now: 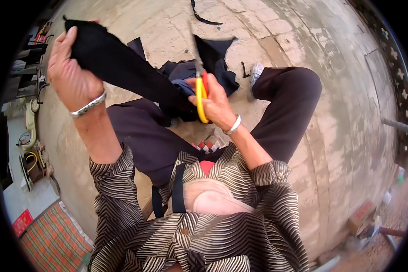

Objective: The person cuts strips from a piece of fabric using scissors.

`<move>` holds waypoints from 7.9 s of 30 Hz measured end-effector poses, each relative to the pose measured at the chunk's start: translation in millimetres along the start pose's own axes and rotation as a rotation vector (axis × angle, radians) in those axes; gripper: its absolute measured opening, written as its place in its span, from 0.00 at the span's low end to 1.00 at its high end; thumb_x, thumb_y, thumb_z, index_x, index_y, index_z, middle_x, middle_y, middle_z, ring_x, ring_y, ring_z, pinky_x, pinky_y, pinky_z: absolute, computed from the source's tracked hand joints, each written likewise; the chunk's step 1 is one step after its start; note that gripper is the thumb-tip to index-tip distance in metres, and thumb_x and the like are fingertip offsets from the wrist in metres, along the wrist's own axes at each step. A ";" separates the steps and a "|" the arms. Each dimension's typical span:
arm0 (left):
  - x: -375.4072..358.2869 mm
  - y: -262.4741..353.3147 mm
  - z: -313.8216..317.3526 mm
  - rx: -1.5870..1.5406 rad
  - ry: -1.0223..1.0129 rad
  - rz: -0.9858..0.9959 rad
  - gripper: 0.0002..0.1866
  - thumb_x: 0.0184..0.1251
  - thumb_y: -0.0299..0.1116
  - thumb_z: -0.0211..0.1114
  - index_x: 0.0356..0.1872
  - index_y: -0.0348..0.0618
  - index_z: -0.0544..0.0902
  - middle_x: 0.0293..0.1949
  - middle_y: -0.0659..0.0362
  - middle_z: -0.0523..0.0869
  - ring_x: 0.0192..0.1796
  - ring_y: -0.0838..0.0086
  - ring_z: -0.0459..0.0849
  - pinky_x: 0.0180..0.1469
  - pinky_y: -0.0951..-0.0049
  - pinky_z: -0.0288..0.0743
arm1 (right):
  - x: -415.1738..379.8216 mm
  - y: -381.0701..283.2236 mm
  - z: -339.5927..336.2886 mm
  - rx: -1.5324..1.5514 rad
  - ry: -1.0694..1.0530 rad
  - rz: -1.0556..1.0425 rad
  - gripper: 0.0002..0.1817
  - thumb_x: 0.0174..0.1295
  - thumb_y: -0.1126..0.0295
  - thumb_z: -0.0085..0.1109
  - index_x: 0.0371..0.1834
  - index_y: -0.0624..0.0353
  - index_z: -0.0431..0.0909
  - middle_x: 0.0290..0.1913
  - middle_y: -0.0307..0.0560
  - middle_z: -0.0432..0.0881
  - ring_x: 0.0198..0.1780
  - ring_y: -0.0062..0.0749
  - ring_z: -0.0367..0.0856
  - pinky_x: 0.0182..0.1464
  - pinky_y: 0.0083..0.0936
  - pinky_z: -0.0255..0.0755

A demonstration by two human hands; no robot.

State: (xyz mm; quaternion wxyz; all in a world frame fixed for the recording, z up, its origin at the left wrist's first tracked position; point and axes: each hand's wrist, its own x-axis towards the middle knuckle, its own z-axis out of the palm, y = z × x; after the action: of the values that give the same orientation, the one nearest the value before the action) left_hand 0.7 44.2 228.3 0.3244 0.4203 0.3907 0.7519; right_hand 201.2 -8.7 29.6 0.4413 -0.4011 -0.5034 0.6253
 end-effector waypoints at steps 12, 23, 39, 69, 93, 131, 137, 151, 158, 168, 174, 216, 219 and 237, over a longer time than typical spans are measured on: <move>-25.2 -73.2 -42.5 0.084 -0.095 -0.289 0.17 0.74 0.45 0.53 0.41 0.39 0.76 0.38 0.51 0.84 0.38 0.66 0.85 0.46 0.62 0.80 | 40.4 -40.5 11.7 0.387 0.037 0.267 0.14 0.47 0.84 0.66 0.30 0.57 0.71 0.25 0.35 0.72 0.23 0.19 0.71 0.26 0.16 0.66; -146.7 -145.7 -76.0 0.344 -0.504 -0.774 0.22 0.61 0.27 0.71 0.56 0.35 0.77 0.49 0.60 0.83 0.49 0.80 0.80 0.54 0.76 0.74 | 76.6 -64.2 30.9 0.552 0.169 0.271 0.13 0.47 0.86 0.64 0.26 0.58 0.70 0.22 0.37 0.71 0.19 0.21 0.69 0.20 0.19 0.64; -134.8 -142.2 -82.9 0.649 -0.069 -0.383 0.14 0.61 0.30 0.62 0.45 0.32 0.80 0.36 0.51 0.86 0.40 0.65 0.83 0.48 0.70 0.74 | 115.7 -57.1 35.4 0.120 -0.133 0.142 0.08 0.55 0.80 0.61 0.32 0.64 0.71 0.25 0.46 0.77 0.23 0.30 0.81 0.25 0.23 0.79; -114.9 -177.7 -144.9 0.412 0.142 -0.750 0.20 0.67 0.43 0.59 0.35 0.33 0.86 0.35 0.55 0.87 0.38 0.74 0.81 0.45 0.75 0.69 | -41.5 -11.4 -39.2 -0.136 -0.223 0.720 0.32 0.62 0.41 0.59 0.24 0.67 0.74 0.10 0.37 0.64 0.09 0.19 0.67 0.12 0.19 0.66; -125.2 -169.6 -123.6 0.014 -0.281 -0.789 0.30 0.77 0.47 0.41 0.40 0.26 0.82 0.37 0.43 0.88 0.37 0.63 0.88 0.41 0.73 0.77 | -46.7 -48.7 -55.4 -0.866 -0.401 0.341 0.33 0.57 0.40 0.60 0.29 0.68 0.72 0.21 0.58 0.72 0.26 0.52 0.72 0.32 0.40 0.68; -128.8 -154.0 -107.0 -0.256 -0.416 -1.268 0.32 0.75 0.48 0.44 0.70 0.31 0.62 0.43 0.35 0.85 0.36 0.53 0.88 0.40 0.62 0.83 | -6.1 -18.7 -23.4 -0.545 -0.213 0.111 0.25 0.53 0.56 0.72 0.37 0.63 0.69 0.23 0.49 0.64 0.27 0.28 0.60 0.31 0.29 0.65; -133.4 -152.6 -104.0 -0.040 -0.391 -1.038 0.31 0.73 0.49 0.49 0.60 0.26 0.72 0.31 0.49 0.85 0.29 0.66 0.85 0.36 0.70 0.80 | -4.3 2.4 -28.7 -0.286 -0.053 0.285 0.18 0.53 0.66 0.71 0.35 0.60 0.69 0.29 0.38 0.73 0.30 0.21 0.72 0.33 0.22 0.69; -168.6 -125.5 -62.9 0.970 -0.896 -0.299 0.24 0.69 0.45 0.56 0.53 0.32 0.77 0.35 0.40 0.84 0.37 0.53 0.86 0.40 0.64 0.78 | 12.2 27.0 -21.3 0.558 0.444 0.208 0.14 0.46 0.80 0.69 0.31 0.56 0.73 0.27 0.32 0.71 0.29 0.18 0.71 0.34 0.17 0.67; -161.6 -141.4 -84.3 0.091 -0.525 -0.875 0.09 0.63 0.24 0.64 0.44 0.36 0.78 0.39 0.65 0.82 0.41 0.86 0.78 0.46 0.84 0.71 | 13.4 -4.0 -36.6 0.337 0.558 0.037 0.15 0.49 0.82 0.68 0.36 0.55 0.74 0.33 0.33 0.73 0.32 0.20 0.76 0.31 0.19 0.73; -148.6 -134.5 -96.9 -0.018 -0.506 -0.948 0.10 0.64 0.25 0.65 0.44 0.34 0.78 0.35 0.64 0.84 0.36 0.88 0.79 0.41 0.86 0.72 | 12.2 -23.3 -44.2 0.316 0.643 0.001 0.15 0.49 0.84 0.66 0.38 0.57 0.74 0.33 0.36 0.75 0.32 0.22 0.77 0.34 0.19 0.73; -127.7 -113.1 -104.8 -0.027 -0.645 -1.053 0.20 0.55 0.22 0.67 0.51 0.32 0.77 0.38 0.60 0.86 0.39 0.83 0.82 0.46 0.83 0.75 | 15.0 -23.6 -62.9 0.252 0.733 -0.116 0.12 0.51 0.83 0.65 0.33 0.56 0.73 0.25 0.35 0.73 0.20 0.22 0.73 0.23 0.20 0.70; -140.2 -130.6 -102.6 -0.166 -0.424 -1.098 0.13 0.68 0.39 0.64 0.36 0.38 0.84 0.31 0.67 0.81 0.32 0.85 0.77 0.29 0.85 0.69 | -29.2 2.4 40.5 -0.164 0.212 -0.037 0.13 0.51 0.82 0.61 0.34 0.57 0.67 0.29 0.34 0.66 0.29 0.16 0.63 0.32 0.16 0.63; -141.9 -130.9 -101.6 0.263 -0.565 -0.999 0.13 0.67 0.41 0.65 0.33 0.40 0.83 0.28 0.68 0.79 0.31 0.85 0.76 0.29 0.83 0.69 | -36.3 13.5 50.0 -0.229 0.133 0.018 0.16 0.50 0.81 0.61 0.43 0.60 0.72 0.27 0.37 0.71 0.27 0.19 0.65 0.30 0.21 0.67; 13.3 -180.9 -211.7 0.727 0.430 -0.223 0.39 0.53 0.34 0.73 0.64 0.28 0.64 0.50 0.48 0.80 0.47 0.67 0.81 0.53 0.69 0.75 | -0.2 -86.1 -96.3 -0.166 0.556 -0.170 0.03 0.63 0.80 0.54 0.38 0.67 0.72 0.37 0.57 0.83 0.32 0.32 0.85 0.35 0.20 0.77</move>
State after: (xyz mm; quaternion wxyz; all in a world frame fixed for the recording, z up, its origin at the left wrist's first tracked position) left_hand -163.7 76.0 5.4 0.1458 0.2964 0.7317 0.5962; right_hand 305.1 26.6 97.8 0.5786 -0.5479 -0.4444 0.4093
